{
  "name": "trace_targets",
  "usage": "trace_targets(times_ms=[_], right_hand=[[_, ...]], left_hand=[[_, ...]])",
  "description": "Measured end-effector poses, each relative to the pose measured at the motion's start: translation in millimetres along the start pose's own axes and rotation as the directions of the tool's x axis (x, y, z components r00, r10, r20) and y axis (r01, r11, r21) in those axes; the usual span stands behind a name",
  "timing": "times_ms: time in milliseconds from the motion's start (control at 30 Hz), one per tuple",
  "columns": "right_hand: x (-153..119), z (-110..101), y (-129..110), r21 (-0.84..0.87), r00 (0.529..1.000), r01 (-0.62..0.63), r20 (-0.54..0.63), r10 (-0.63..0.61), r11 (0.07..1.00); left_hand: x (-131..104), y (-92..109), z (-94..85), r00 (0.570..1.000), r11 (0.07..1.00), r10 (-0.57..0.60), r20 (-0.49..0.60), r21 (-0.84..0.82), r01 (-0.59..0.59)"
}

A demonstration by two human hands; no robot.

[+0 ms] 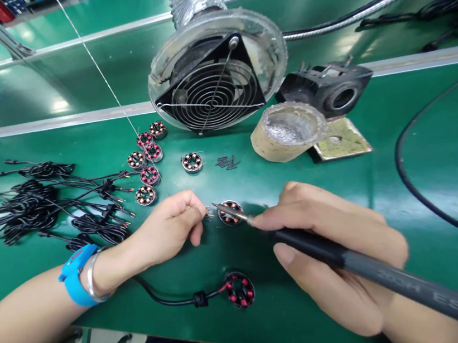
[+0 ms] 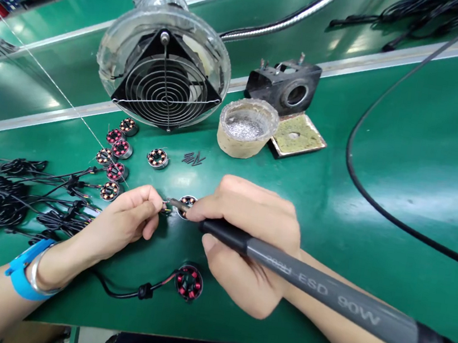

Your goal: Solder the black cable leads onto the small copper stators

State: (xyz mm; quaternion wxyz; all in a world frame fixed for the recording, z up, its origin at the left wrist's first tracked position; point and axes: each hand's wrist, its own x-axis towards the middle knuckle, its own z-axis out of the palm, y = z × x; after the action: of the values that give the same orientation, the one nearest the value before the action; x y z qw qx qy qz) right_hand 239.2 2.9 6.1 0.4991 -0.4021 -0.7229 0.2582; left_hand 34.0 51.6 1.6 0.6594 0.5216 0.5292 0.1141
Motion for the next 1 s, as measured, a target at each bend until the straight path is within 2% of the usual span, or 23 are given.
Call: trace_targets(times_ms=[533,633,733,800,1000], right_hand=[[0.5,1.8,2.4,0.005,0.999,0.028,-0.045,-0.028,1.000],[0.6,3.5,5.2,-0.052,0.992,0.077,-0.092,-0.081,0.996],[0.6,10.5,10.1,-0.154,0.991,0.048,-0.115,-0.066,0.987],[1.0,18.3,14.3,-0.195,0.995,0.033,-0.087,-0.051,0.980],[4.5,39.7,23.1,-0.198,0.988,0.154,0.037,-0.150,0.968]], left_hand=[[-1.0,1.3,0.8,1.000,0.999,-0.017,0.000,-0.032,0.017],[-1.2,2.1,0.6,1.000,0.999,-0.013,0.009,-0.038,0.013],[-1.1,2.4,-0.1,1.000,0.998,-0.003,0.026,-0.060,0.005],[-0.6,1.7,-0.8,0.999,0.997,0.003,0.043,-0.078,0.000],[-1.4,-1.4,-4.6,0.985,0.994,0.095,0.143,-0.070,-0.086]])
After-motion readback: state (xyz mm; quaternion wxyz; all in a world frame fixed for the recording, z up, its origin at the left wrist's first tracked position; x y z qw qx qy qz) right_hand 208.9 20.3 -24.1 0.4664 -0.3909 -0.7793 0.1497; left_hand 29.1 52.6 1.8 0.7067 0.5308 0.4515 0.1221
